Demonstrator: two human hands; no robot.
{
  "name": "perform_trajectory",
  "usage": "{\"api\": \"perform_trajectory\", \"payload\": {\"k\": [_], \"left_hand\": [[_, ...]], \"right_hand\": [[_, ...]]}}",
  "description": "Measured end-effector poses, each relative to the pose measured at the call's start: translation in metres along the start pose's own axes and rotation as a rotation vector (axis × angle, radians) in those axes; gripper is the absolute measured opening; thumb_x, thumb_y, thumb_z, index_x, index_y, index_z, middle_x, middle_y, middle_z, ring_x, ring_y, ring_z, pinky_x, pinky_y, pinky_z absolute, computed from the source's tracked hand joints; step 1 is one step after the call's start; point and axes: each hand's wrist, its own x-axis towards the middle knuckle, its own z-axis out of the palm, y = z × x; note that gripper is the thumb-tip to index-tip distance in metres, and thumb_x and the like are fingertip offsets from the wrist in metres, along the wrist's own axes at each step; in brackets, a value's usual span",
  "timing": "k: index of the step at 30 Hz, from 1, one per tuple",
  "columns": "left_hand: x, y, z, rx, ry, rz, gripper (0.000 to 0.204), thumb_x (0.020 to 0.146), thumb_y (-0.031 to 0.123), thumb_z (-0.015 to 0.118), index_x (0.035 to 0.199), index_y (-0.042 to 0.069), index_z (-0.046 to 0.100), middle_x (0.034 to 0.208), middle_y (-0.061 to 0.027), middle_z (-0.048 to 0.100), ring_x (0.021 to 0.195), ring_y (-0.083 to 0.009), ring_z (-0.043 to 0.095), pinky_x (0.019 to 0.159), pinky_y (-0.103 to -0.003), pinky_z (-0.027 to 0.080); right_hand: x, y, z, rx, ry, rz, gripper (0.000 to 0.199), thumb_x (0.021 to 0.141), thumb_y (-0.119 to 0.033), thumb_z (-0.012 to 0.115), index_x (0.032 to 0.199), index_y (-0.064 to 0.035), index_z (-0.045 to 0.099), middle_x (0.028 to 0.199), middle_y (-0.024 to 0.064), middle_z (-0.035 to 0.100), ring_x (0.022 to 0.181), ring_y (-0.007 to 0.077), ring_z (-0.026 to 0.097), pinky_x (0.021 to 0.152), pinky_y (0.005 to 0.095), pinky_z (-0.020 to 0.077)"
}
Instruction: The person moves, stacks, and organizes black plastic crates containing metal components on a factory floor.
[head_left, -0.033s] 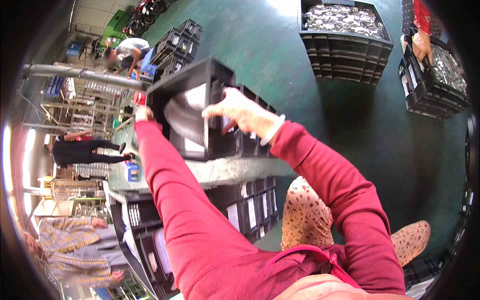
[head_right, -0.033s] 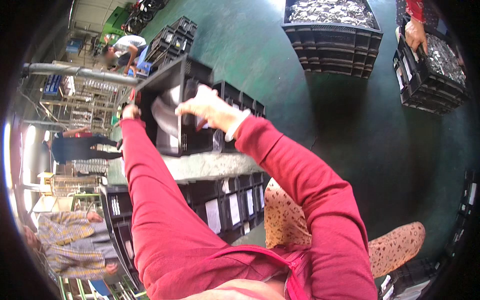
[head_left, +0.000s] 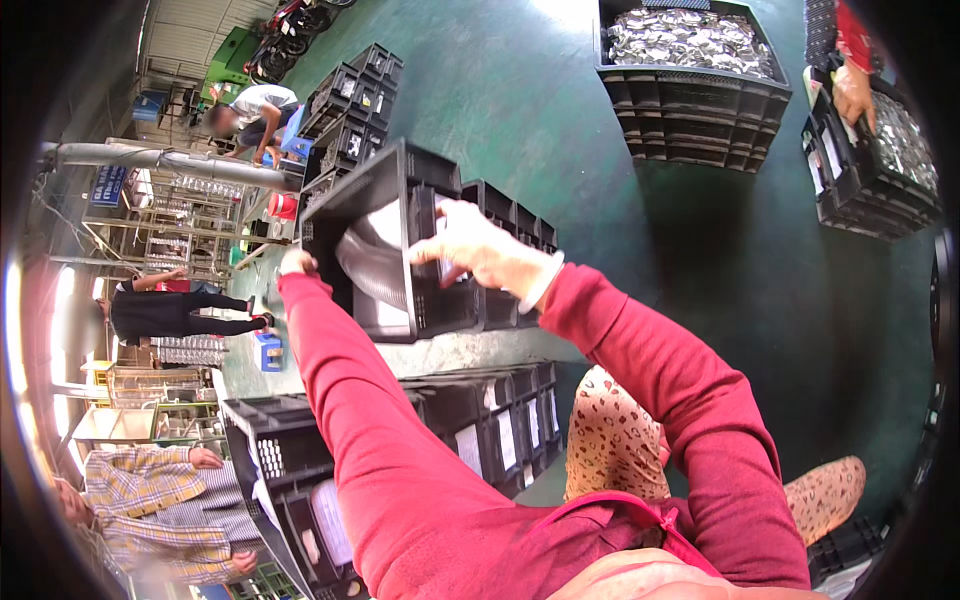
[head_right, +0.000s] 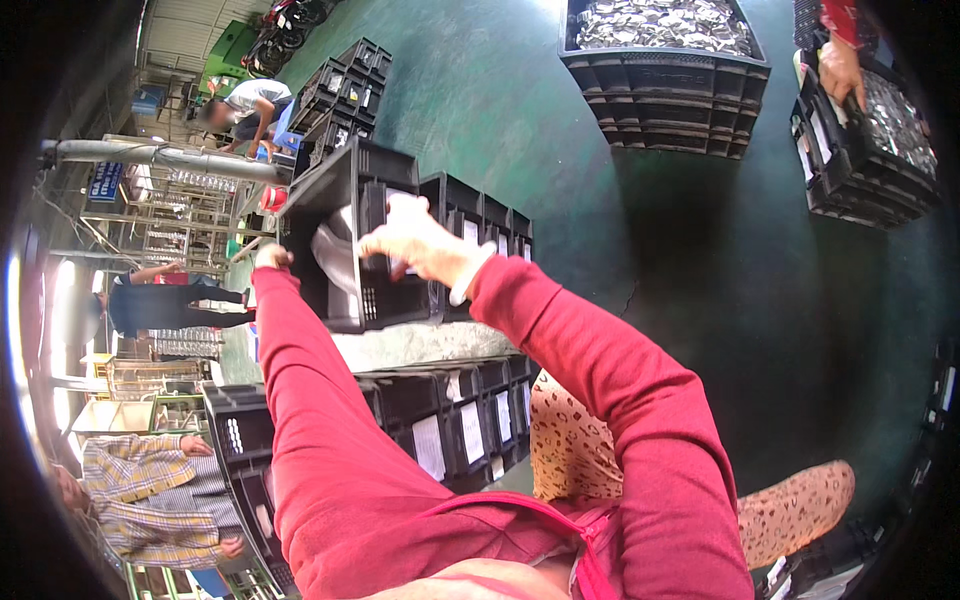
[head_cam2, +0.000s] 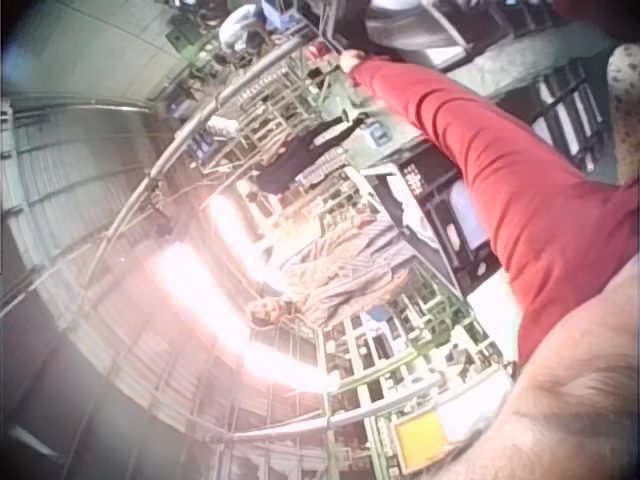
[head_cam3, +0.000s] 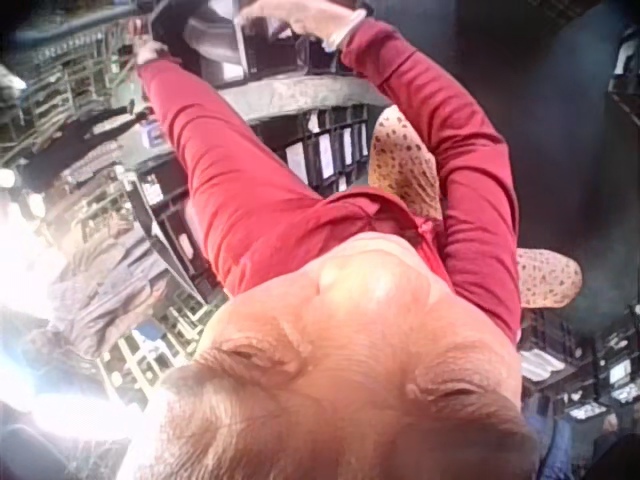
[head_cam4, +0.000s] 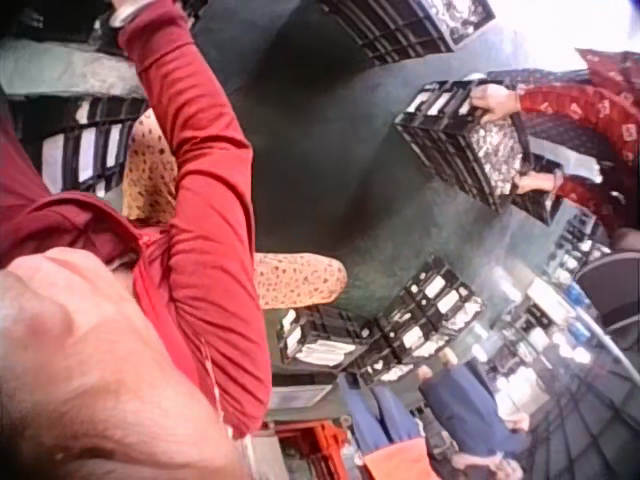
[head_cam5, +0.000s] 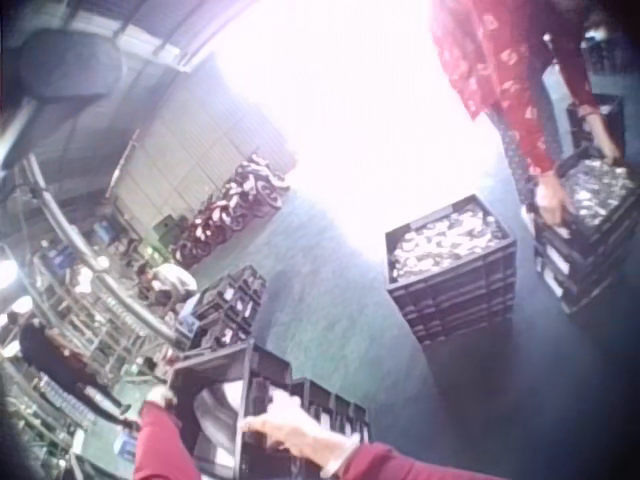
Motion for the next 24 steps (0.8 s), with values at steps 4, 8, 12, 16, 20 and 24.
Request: {"api": "perform_trajectory", "payload": {"k": [4, 8, 12, 16, 20, 24], "left_hand": [[-0.045, -0.035, 0.079, 0.165, 0.019, 0.173, 0.026, 0.07, 0.031, 0.067, 0.063, 0.006, 0.064, 0.07, -0.015, 0.062, 0.068, -0.0313, 0.063, 0.061, -0.036, 0.052], [-0.045, 0.002, 0.043, 0.172, -0.101, 0.143, 0.037, 0.074, 0.039, 0.065, 0.062, 0.004, 0.064, 0.072, -0.0163, 0.062, 0.072, -0.0327, 0.062, 0.064, -0.037, 0.05], [-0.058, 0.028, 0.011, 0.268, -0.159, 0.112, 0.043, 0.075, 0.045, 0.064, 0.073, 0.003, 0.066, 0.084, -0.0188, 0.063, 0.083, -0.0314, 0.062, 0.073, -0.037, 0.049], [-0.063, 0.03, 0.002, 0.23, -0.237, -0.005, 0.044, 0.073, 0.045, 0.067, 0.08, 0.002, 0.067, 0.089, -0.0207, 0.062, 0.088, -0.0303, 0.062, 0.076, -0.038, 0.05], [-0.057, 0.048, 0.0, 0.157, -0.38, -0.179, 0.046, 0.072, 0.044, 0.07, 0.089, 0.002, 0.066, 0.097, -0.0182, 0.062, 0.094, -0.0282, 0.061, 0.08, -0.037, 0.048], [-0.064, 0.035, 0.005, 0.137, -0.167, -0.02, 0.047, 0.07, 0.043, 0.071, 0.091, 0.002, 0.065, 0.094, -0.0179, 0.064, 0.091, -0.0278, 0.062, 0.077, -0.036, 0.049]], "right_hand": [[-0.01, 0.043, 0.009, 0.042, -0.019, 0.103, 0.068, 0.06, -0.018, 0.078, 0.109, 0.0098, 0.039, 0.105, 0.0223, 0.049, 0.068, 0.0221, 0.058, 0.043, 0.0319, 0.0506], [0.003, 0.041, -0.003, -0.162, 0.107, 0.046, 0.063, 0.059, -0.024, 0.074, 0.103, 0.0096, 0.043, 0.101, 0.0241, 0.053, 0.089, 0.0279, 0.056, 0.071, 0.036, 0.0485], [0.022, 0.023, -0.017, -0.166, 0.129, -0.054, 0.077, 0.059, -0.03, 0.071, 0.114, 0.0142, 0.038, 0.114, 0.0288, 0.047, 0.11, 0.0353, 0.047, 0.092, 0.0374, 0.0405], [0.014, 0.023, -0.014, -0.197, 0.04, 0.059, 0.095, 0.061, -0.029, 0.072, 0.128, 0.016, 0.022, 0.125, 0.031, 0.039, 0.116, 0.036, 0.043, 0.097, 0.0367, 0.0371], [-0.003, 0.021, -0.009, -0.179, -0.009, 0.094, 0.105, 0.063, -0.024, 0.071, 0.129, 0.0217, 0.003, 0.1, 0.0266, 0.056, 0.094, 0.0283, 0.057, 0.077, 0.0312, 0.0476], [0.001, 0.017, -0.015, -0.179, -0.064, 0.056, 0.112, 0.064, -0.025, 0.071, 0.127, 0.0226, -0.008, 0.096, 0.0259, 0.056, 0.091, 0.0263, 0.057, 0.079, 0.0282, 0.0464]]}}
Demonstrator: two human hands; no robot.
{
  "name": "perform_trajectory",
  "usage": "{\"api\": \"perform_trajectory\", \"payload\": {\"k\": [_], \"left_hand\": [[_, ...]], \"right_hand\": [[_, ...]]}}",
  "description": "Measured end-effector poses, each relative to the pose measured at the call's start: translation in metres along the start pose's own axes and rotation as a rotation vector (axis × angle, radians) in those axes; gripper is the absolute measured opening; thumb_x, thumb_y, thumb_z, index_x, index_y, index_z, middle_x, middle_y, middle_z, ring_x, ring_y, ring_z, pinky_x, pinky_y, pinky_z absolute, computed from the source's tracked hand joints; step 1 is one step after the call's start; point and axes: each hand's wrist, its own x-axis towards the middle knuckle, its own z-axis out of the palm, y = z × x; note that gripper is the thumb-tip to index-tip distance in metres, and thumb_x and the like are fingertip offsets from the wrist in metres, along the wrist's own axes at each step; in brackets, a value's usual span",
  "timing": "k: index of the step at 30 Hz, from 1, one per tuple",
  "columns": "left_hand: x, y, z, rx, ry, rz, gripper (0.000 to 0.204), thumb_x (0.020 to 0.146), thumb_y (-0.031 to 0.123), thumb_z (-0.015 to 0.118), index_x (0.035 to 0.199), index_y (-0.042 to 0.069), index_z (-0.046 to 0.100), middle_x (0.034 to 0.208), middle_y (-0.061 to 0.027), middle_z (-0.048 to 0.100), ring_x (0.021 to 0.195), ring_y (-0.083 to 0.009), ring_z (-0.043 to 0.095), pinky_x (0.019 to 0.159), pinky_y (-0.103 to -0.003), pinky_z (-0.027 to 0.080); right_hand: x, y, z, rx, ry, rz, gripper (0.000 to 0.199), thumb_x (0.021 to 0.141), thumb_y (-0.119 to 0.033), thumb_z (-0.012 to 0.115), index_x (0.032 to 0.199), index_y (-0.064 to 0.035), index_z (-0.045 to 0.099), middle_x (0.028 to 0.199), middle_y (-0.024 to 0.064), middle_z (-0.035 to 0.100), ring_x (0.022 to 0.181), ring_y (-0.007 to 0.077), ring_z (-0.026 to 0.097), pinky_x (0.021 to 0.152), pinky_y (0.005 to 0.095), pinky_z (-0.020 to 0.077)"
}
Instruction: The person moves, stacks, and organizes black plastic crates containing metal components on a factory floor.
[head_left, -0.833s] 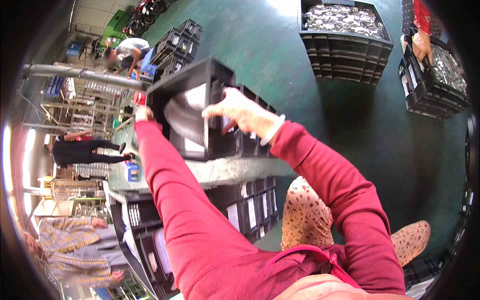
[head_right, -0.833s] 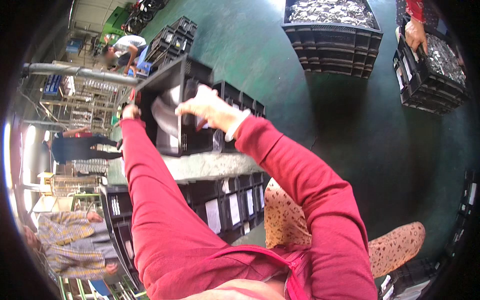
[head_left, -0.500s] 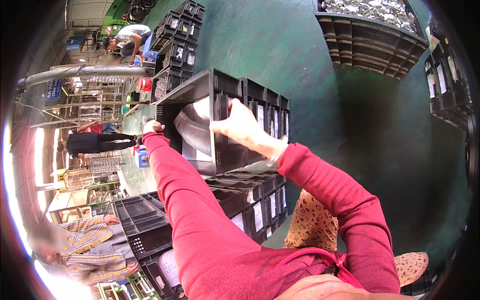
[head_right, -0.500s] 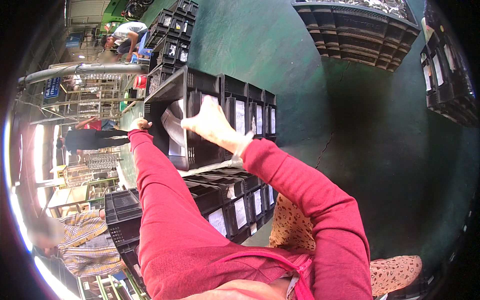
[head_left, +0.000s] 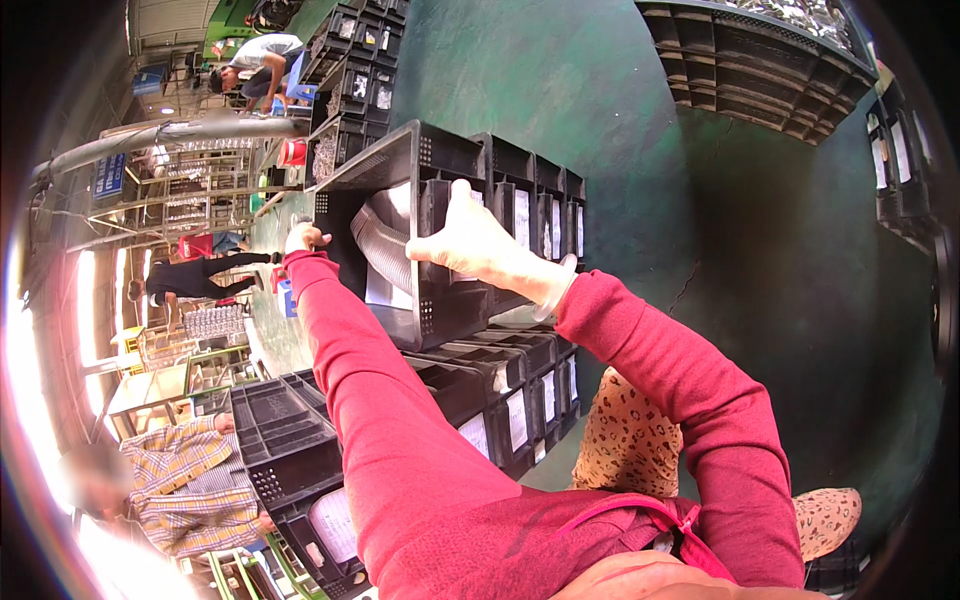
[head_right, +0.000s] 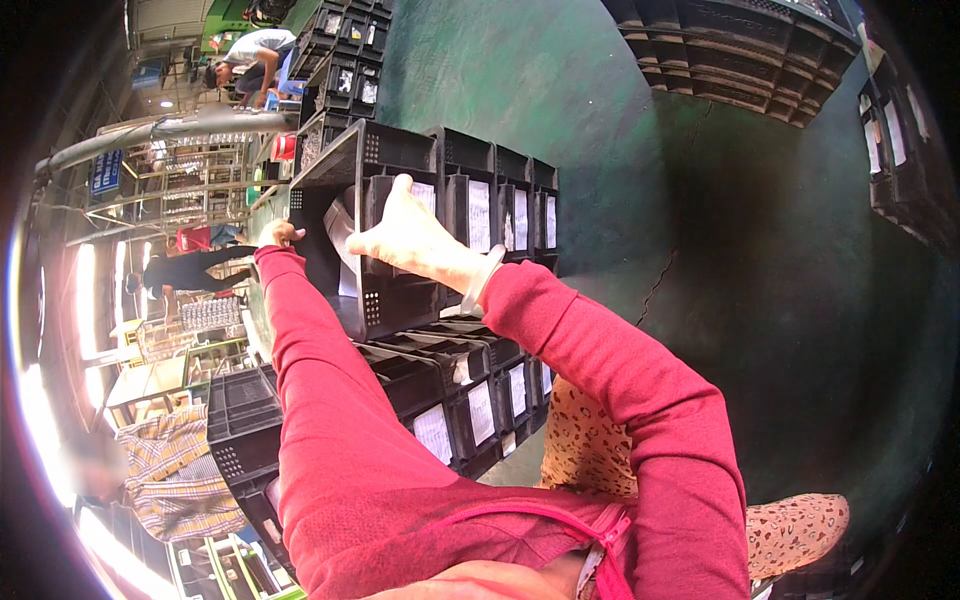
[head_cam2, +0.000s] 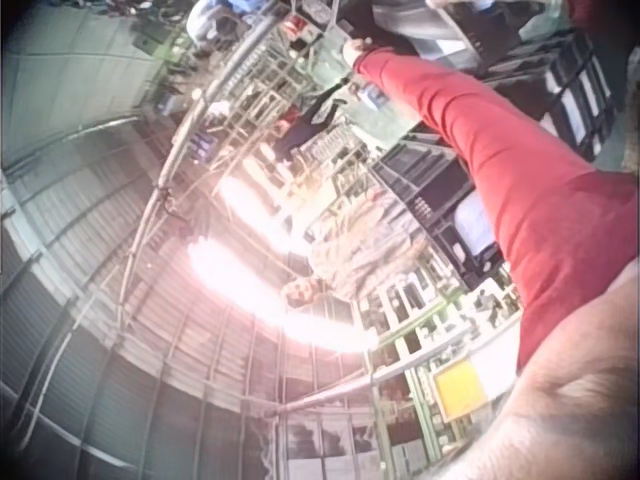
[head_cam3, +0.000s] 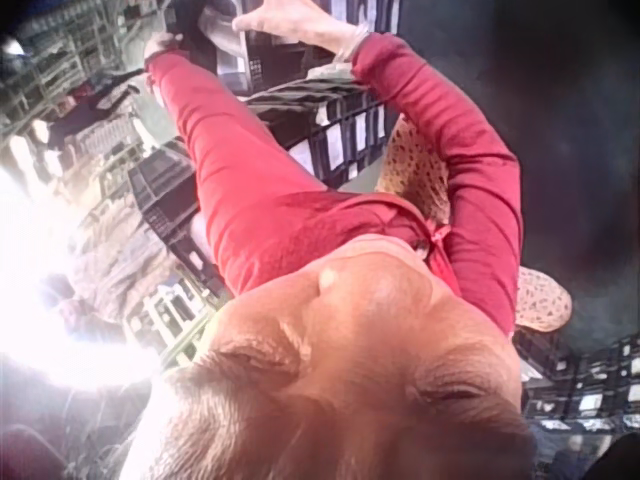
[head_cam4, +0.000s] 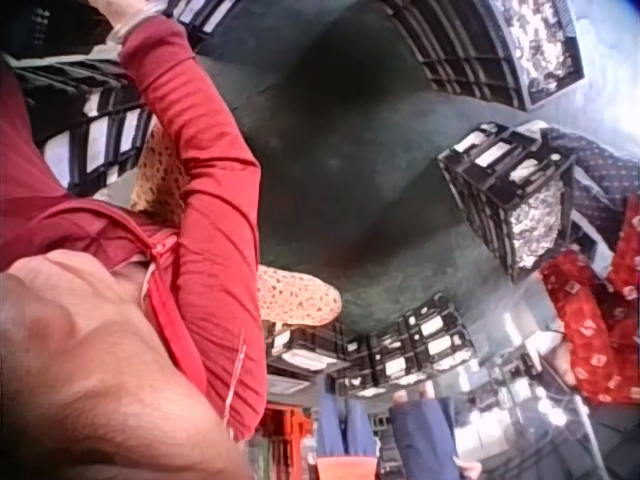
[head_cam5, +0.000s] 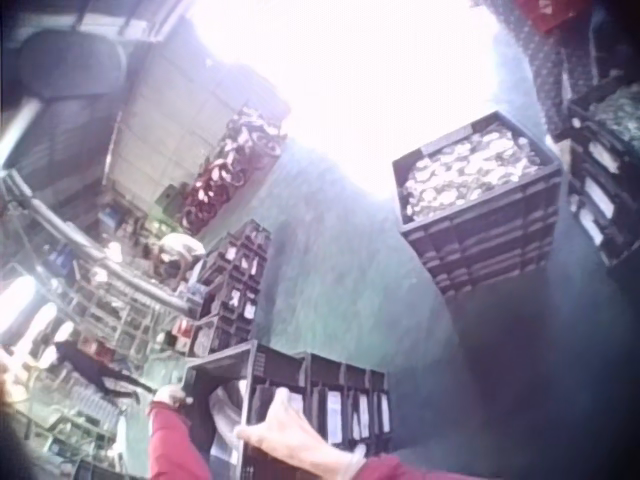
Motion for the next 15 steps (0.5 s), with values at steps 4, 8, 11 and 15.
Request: {"api": "perform_trajectory", "payload": {"k": [4, 8, 11, 15], "left_hand": [[0.018, 0.005, -0.007, -0.077, -0.177, -0.191, 0.042, 0.071, 0.043, 0.071, 0.088, 0.004, 0.066, 0.086, -0.015, 0.065, 0.082, -0.0257, 0.064, 0.072, -0.037, 0.049], [0.035, 0.004, 0.009, -0.068, -0.16, -0.045, 0.043, 0.072, 0.043, 0.07, 0.086, 0.003, 0.065, 0.079, -0.0142, 0.066, 0.076, -0.0234, 0.065, 0.072, -0.037, 0.049], [0.009, -0.106, 0.056, 0.03, 0.211, 0.149, 0.042, 0.071, 0.042, 0.072, 0.08, 0.001, 0.065, 0.072, -0.0146, 0.064, 0.071, -0.025, 0.065, 0.067, -0.037, 0.049], [0.027, 0.008, 0.003, -0.118, 0.038, 0.011, 0.044, 0.07, 0.041, 0.072, 0.076, -0.002, 0.063, 0.07, -0.0172, 0.063, 0.069, -0.0274, 0.064, 0.064, -0.037, 0.049]], "right_hand": [[0.006, 0.018, 0.003, -0.105, 0.053, -0.112, 0.108, 0.062, -0.028, 0.071, 0.126, 0.0237, 0.001, 0.098, 0.0287, 0.055, 0.093, 0.0312, 0.057, 0.082, 0.0296, 0.0459], [-0.003, -0.001, -0.015, -0.033, -0.035, -0.003, 0.104, 0.06, -0.027, 0.07, 0.13, 0.0203, 0.008, 0.118, 0.0338, 0.044, 0.101, 0.032, 0.054, 0.085, 0.0315, 0.0451], [0.0, 0.009, 0.024, -0.004, 0.034, -0.115, 0.094, 0.061, -0.026, 0.07, 0.126, 0.019, 0.018, 0.11, 0.0303, 0.048, 0.099, 0.0308, 0.053, 0.084, 0.0319, 0.0443], [0.022, 0.019, -0.006, -0.042, 0.101, -0.155, 0.097, 0.059, -0.03, 0.071, 0.121, 0.0189, 0.015, 0.1, 0.0323, 0.053, 0.093, 0.0339, 0.056, 0.083, 0.0348, 0.0454]]}}
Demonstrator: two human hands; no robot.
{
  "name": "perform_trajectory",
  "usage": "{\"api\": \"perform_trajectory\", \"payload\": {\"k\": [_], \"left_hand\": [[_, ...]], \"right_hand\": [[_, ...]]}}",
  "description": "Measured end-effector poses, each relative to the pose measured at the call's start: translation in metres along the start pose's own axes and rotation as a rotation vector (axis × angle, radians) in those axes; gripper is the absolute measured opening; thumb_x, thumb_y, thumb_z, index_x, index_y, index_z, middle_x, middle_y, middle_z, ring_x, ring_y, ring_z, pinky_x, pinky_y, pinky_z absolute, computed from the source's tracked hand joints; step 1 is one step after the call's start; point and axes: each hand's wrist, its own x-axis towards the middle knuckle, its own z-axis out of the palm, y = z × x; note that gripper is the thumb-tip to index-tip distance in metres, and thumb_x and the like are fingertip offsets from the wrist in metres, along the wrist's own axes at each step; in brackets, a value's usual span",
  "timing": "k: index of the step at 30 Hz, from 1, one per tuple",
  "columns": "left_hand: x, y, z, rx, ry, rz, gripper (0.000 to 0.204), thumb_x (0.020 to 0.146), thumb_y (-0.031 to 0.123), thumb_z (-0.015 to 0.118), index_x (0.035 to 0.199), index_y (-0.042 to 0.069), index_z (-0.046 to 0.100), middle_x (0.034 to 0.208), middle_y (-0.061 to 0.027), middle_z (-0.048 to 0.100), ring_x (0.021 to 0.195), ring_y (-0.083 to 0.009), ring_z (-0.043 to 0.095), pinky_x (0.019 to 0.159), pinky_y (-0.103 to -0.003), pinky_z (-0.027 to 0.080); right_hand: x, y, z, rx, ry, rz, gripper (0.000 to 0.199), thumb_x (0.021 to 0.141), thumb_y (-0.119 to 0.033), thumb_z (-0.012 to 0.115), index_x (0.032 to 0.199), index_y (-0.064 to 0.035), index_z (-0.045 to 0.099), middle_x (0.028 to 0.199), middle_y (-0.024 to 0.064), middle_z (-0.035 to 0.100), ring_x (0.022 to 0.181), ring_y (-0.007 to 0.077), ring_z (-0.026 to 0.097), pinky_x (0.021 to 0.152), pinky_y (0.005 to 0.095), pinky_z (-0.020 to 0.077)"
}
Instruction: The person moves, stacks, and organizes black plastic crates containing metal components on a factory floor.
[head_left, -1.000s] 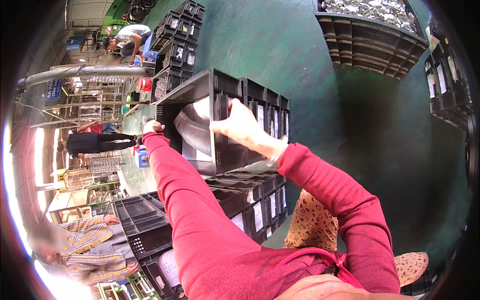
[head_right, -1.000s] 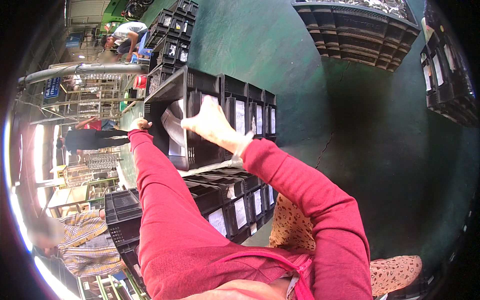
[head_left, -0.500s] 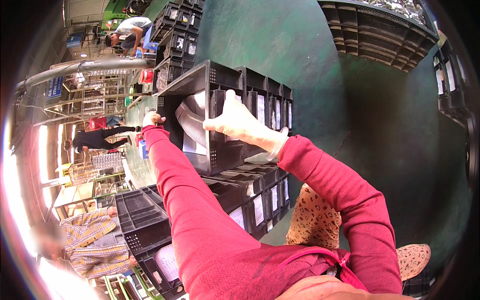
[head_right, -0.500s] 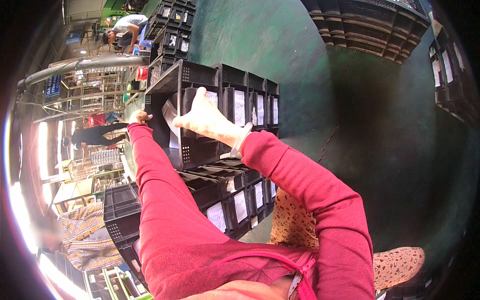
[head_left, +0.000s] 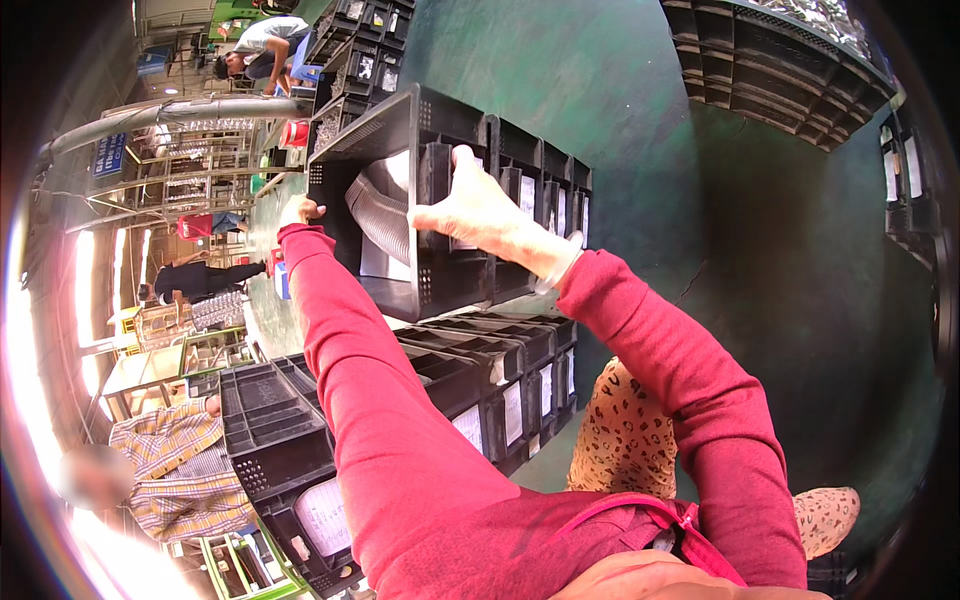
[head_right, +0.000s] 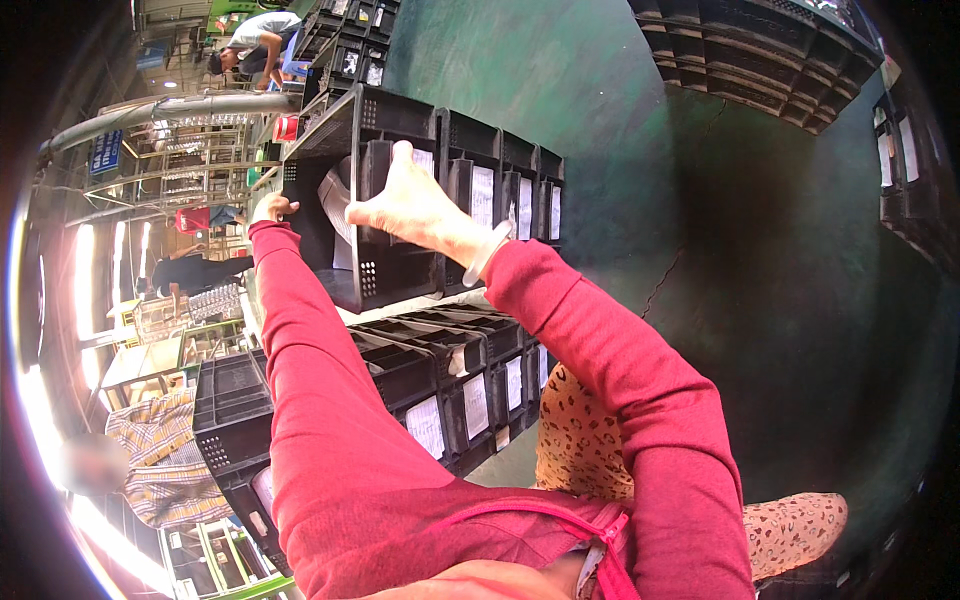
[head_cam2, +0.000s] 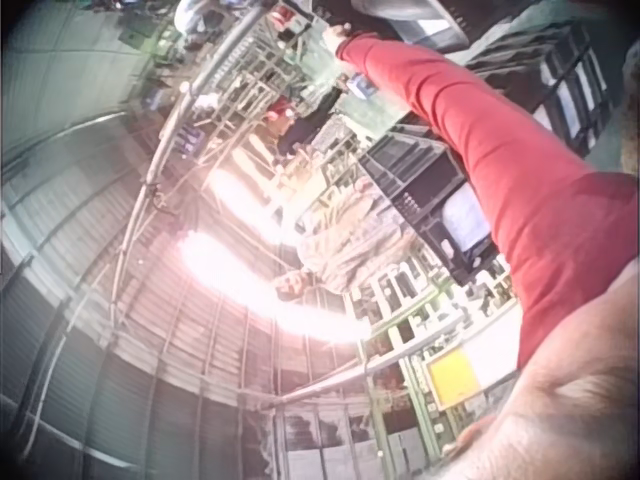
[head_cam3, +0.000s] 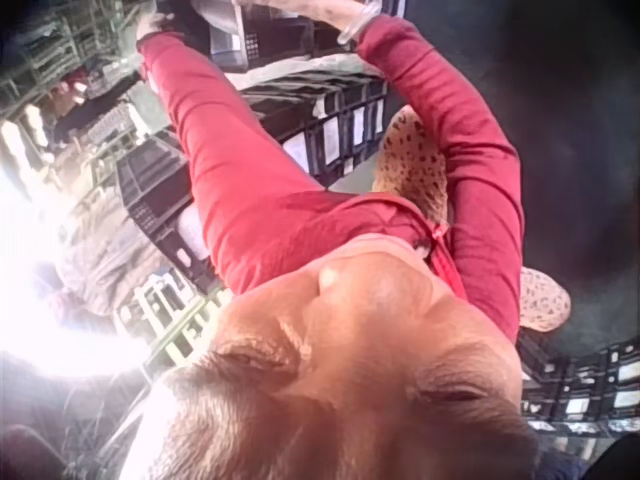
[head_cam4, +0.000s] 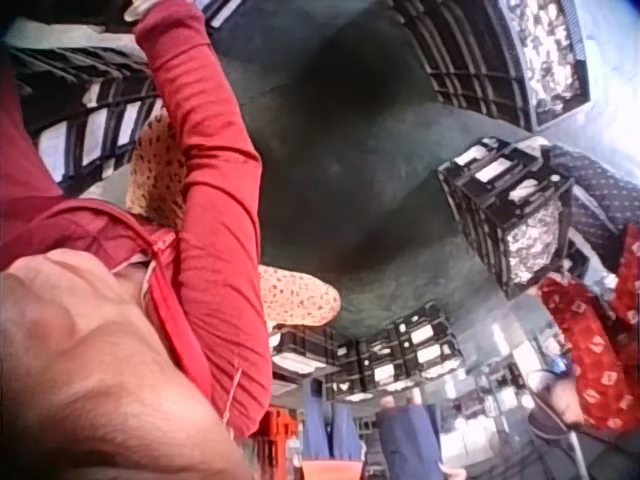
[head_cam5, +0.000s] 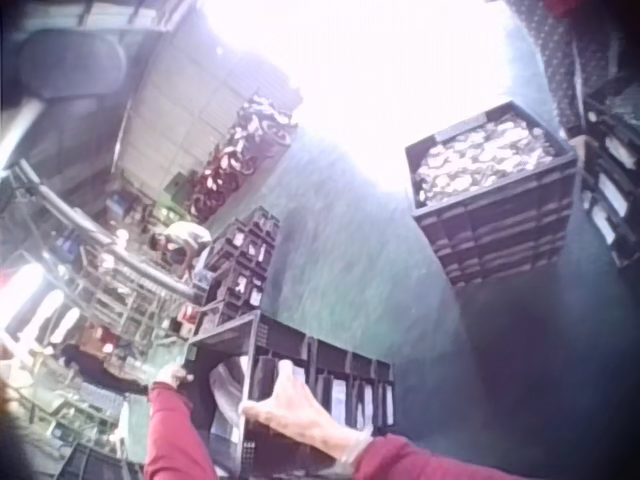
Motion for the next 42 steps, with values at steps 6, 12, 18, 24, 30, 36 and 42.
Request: {"api": "perform_trajectory", "payload": {"k": [6, 12, 18, 24, 30, 36, 42], "left_hand": [[0.024, 0.004, -0.001, 0.068, -0.198, -0.139, 0.047, 0.073, 0.044, 0.069, 0.085, -0.002, 0.063, 0.077, -0.0178, 0.064, 0.072, -0.026, 0.065, 0.066, -0.037, 0.049], [0.065, -0.09, 0.072, 0.254, 0.675, 0.781, 0.031, 0.08, 0.025, 0.061, 0.058, 0.01, 0.046, 0.057, -0.0099, 0.047, 0.05, -0.0212, 0.044, 0.05, -0.036, 0.039], [-0.038, 0.192, -0.006, -0.414, 0.715, 0.514, 0.025, 0.081, 0.028, 0.06, 0.072, 0.008, 0.047, 0.066, -0.0102, 0.05, 0.059, -0.0198, 0.047, 0.056, -0.034, 0.04], [-0.209, 0.364, -0.113, -0.697, 0.78, 0.914, 0.025, 0.083, 0.03, 0.058, 0.085, 0.007, 0.049, 0.075, -0.0105, 0.054, 0.068, -0.0184, 0.05, 0.062, -0.031, 0.04], [-0.35, 0.459, -0.239, -0.822, 0.826, 1.414, 0.031, 0.084, 0.033, 0.057, 0.099, 0.006, 0.051, 0.084, -0.0108, 0.057, 0.076, -0.017, 0.053, 0.068, -0.028, 0.041], [-0.549, 0.578, -0.325, -0.775, 0.47, 2.032, 0.041, 0.085, 0.035, 0.056, 0.112, 0.005, 0.052, 0.093, -0.011, 0.061, 0.085, -0.0156, 0.056, 0.074, -0.026, 0.042], [-0.834, 0.834, -0.164, -0.517, -0.431, 2.208, 0.064, 0.08, 0.046, 0.062, 0.121, -0.002, 0.051, 0.099, -0.0134, 0.062, 0.087, -0.0118, 0.055, 0.081, -0.026, 0.042]], "right_hand": [[0.0, 0.006, 0.013, 0.01, 0.011, 0.127, 0.111, 0.06, -0.033, 0.069, 0.131, 0.0204, 0.001, 0.114, 0.0337, 0.049, 0.11, 0.034, 0.051, 0.093, 0.0308, 0.0404], [0.001, 0.009, 0.022, 0.01, 0.305, -0.098, 0.065, 0.058, -0.03, 0.072, 0.1, 0.0117, 0.045, 0.08, 0.018, 0.055, 0.075, 0.0224, 0.055, 0.062, 0.035, 0.0456], [-0.002, 0.036, 0.021, -0.086, 0.28, -0.156, 0.052, 0.066, -0.03, 0.064, 0.093, 0.0102, 0.043, 0.066, 0.0119, 0.047, 0.062, 0.0198, 0.045, 0.065, 0.0338, 0.041], [-0.206, -0.044, -0.195, -0.721, -0.056, -0.12, 0.048, 0.084, -0.04, 0.049, 0.111, -0.0003, 0.053, 0.096, 0.0216, 0.061, 0.08, 0.0352, 0.06, 0.074, 0.0428, 0.0469], [-0.669, -0.11, -0.337, -0.826, 0.839, 0.365, 0.053, 0.087, -0.039, 0.052, 0.126, -0.0041, 0.045, 0.125, 0.0116, 0.05, 0.117, 0.0213, 0.044, 0.097, 0.0328, 0.0354], [-1.054, 0.011, -0.211, -0.534, 2.079, 1.661, 0.082, 0.085, -0.066, 0.028, 0.138, -0.0038, 0.026, 0.143, 0.0184, 0.025, 0.134, 0.0349, 0.016, 0.108, 0.0442, 0.0164], [-1.092, 0.112, -0.189, -0.23, 2.246, 0.445, 0.056, 0.078, -0.027, 0.059, 0.124, 0.002, 0.046, 0.112, 0.01, 0.058, 0.098, 0.0183, 0.055, 0.088, 0.0304, 0.042]]}}
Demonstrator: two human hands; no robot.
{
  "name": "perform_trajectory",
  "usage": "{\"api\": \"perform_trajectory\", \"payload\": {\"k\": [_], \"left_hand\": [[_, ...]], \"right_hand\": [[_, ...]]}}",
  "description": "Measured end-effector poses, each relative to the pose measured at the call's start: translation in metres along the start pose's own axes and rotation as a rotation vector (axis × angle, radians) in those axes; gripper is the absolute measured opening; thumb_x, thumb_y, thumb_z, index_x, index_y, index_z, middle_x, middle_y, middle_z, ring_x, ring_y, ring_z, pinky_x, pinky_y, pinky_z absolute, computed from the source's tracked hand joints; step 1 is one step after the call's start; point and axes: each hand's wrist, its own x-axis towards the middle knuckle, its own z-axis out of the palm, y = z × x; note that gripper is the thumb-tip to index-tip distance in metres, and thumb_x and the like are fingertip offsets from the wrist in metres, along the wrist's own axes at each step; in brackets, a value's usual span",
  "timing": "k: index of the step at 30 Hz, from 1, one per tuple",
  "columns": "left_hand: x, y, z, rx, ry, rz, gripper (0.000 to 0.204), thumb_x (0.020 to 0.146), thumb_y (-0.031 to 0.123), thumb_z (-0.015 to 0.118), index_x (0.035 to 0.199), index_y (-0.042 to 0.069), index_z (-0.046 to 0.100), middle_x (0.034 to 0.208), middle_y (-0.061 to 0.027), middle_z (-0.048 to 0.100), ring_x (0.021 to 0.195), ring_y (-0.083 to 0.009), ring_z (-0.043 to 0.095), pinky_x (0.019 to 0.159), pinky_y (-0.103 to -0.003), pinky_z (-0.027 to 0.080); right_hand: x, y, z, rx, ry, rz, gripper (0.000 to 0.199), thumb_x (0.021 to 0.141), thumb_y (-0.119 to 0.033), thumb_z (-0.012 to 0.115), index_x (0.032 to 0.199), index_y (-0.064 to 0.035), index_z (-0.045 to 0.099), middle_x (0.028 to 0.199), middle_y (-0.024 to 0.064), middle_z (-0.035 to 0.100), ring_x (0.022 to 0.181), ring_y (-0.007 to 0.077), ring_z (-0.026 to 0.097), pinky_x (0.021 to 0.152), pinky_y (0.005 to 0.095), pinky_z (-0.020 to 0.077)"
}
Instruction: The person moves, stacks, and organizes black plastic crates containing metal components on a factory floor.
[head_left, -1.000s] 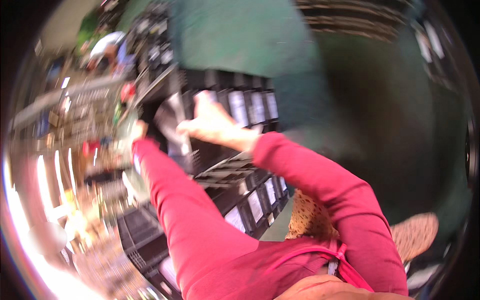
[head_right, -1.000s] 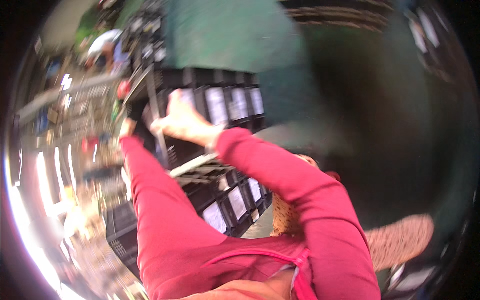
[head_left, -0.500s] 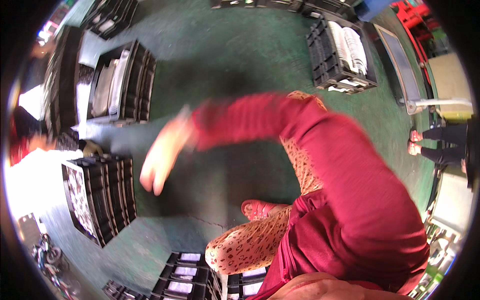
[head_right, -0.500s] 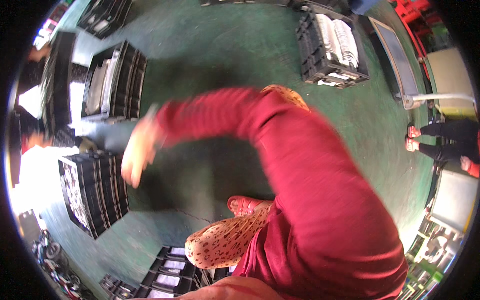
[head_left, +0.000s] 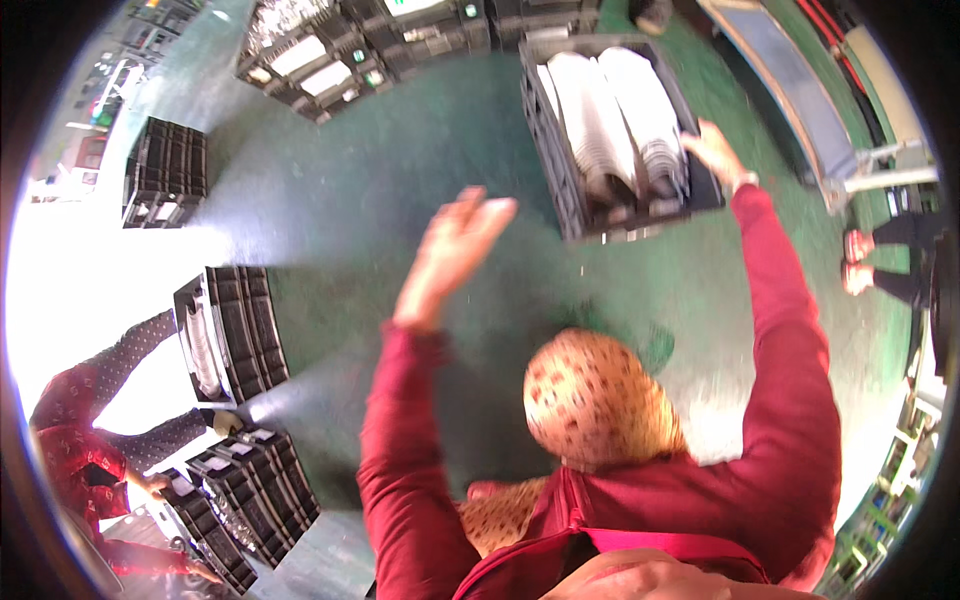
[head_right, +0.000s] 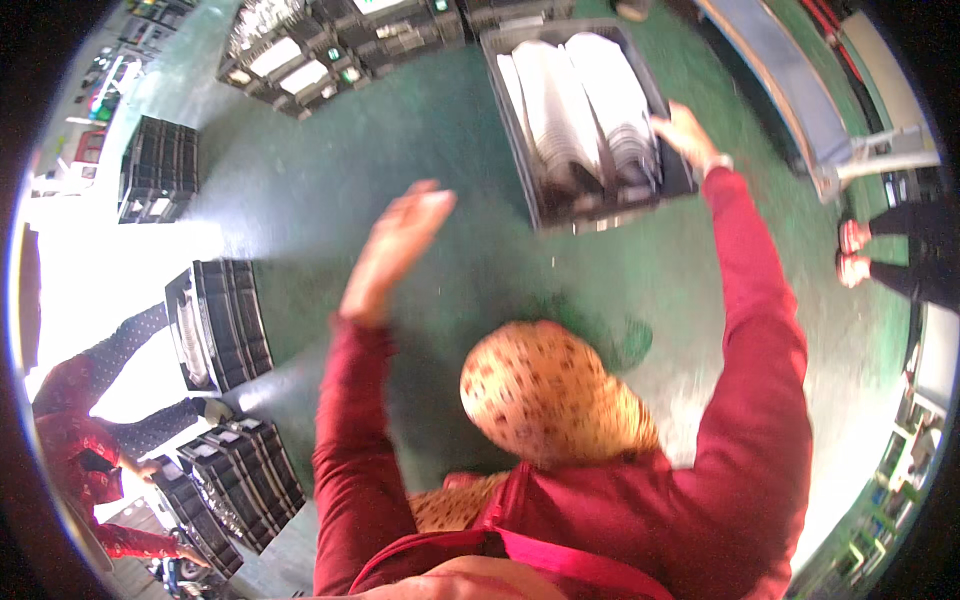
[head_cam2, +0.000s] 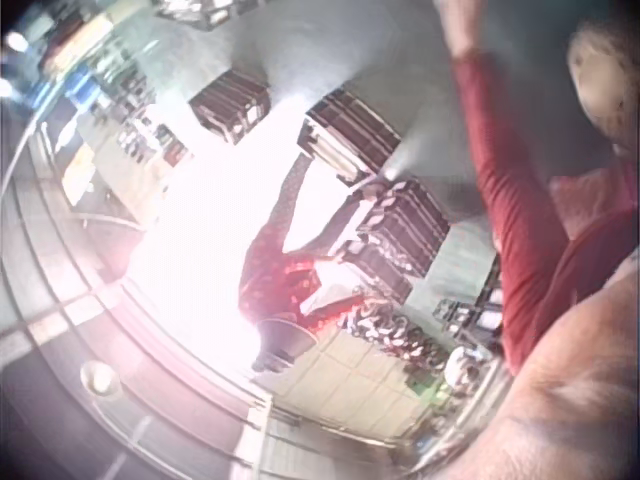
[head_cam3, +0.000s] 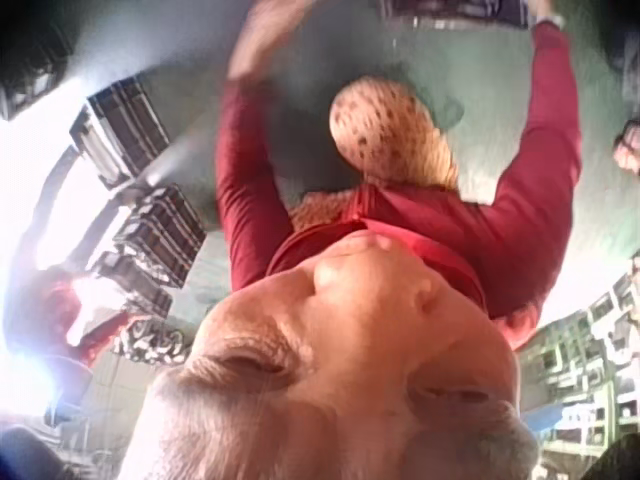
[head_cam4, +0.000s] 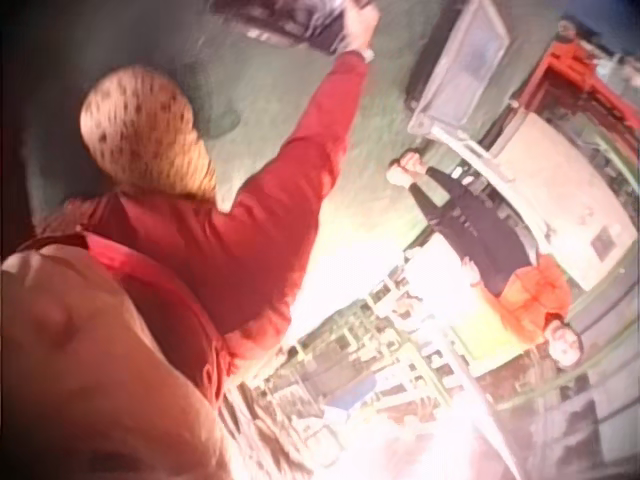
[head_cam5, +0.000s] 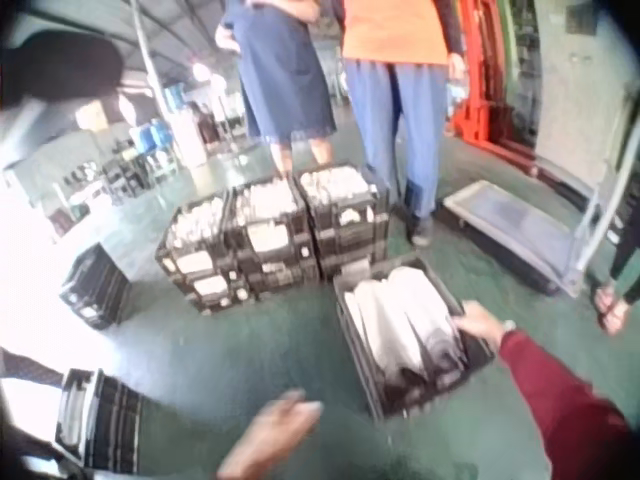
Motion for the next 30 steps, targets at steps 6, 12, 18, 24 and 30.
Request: {"api": "perform_trajectory", "payload": {"k": [6, 12, 18, 24, 30], "left_hand": [[0.107, -0.012, 0.198, -0.048, 0.279, -0.025, 0.063, 0.065, 0.008, 0.056, 0.122, -0.011, 0.04, 0.118, -0.029, 0.045, 0.108, -0.0401, 0.045, 0.088, -0.048, 0.04], [0.09, -0.01, 0.142, -1.025, 0.028, -0.125, 0.055, 0.055, -0.011, 0.04, 0.108, -0.004, 0.051, 0.07, -0.0003, 0.051, 0.054, -0.0107, 0.042, 0.046, -0.023, 0.032], [-0.001, -0.027, 0.008, -0.536, -0.012, 0.145, 0.037, 0.063, 0.005, 0.047, 0.098, -0.002, 0.054, 0.072, 0.0055, 0.046, 0.062, -0.007, 0.04, 0.057, -0.02, 0.033], [-0.111, -0.08, -0.09, -0.116, 0.059, -0.051, 0.055, 0.063, -0.003, 0.043, 0.118, 0.0, 0.05, 0.066, 0.0021, 0.048, 0.055, -0.0063, 0.04, 0.049, -0.023, 0.034], [-0.246, -0.182, -0.111, -0.044, 0.165, -0.506, 0.067, 0.056, -0.005, 0.046, 0.122, 0.004, 0.052, 0.075, 0.0021, 0.053, 0.059, -0.0073, 0.044, 0.05, -0.022, 0.035]], "right_hand": [[0.021, 0.054, -0.007, 0.191, 0.224, -0.057, 0.022, 0.067, -0.012, 0.054, 0.088, -0.0065, 0.057, 0.06, -0.0052, 0.043, 0.054, 0.0061, 0.042, 0.049, 0.0222, 0.0335], [-0.006, -0.058, -0.017, 0.12, 0.038, -0.237, 0.031, 0.063, -0.007, 0.049, 0.093, 0.0012, 0.054, 0.063, -0.0006, 0.049, 0.054, 0.008, 0.043, 0.05, 0.0215, 0.0359], [-0.077, -0.094, 0.072, 0.145, 0.169, -0.623, 0.032, 0.074, -0.01, 0.056, 0.102, 0.0038, 0.053, 0.083, 0.007, 0.058, 0.068, 0.0135, 0.057, 0.064, 0.0237, 0.0471], [-0.128, -0.084, 0.212, 0.663, -0.974, 0.194, 0.05, 0.073, -0.006, 0.065, 0.115, 0.0023, 0.039, 0.097, 0.0109, 0.056, 0.087, 0.0213, 0.06, 0.06, 0.0388, 0.0559], [-0.224, -0.052, 0.353, 0.904, -1.097, 0.308, 0.053, 0.072, -0.002, 0.067, 0.116, -0.0076, 0.038, 0.102, 0.0071, 0.054, 0.088, 0.0181, 0.058, 0.064, 0.035, 0.0554]]}}
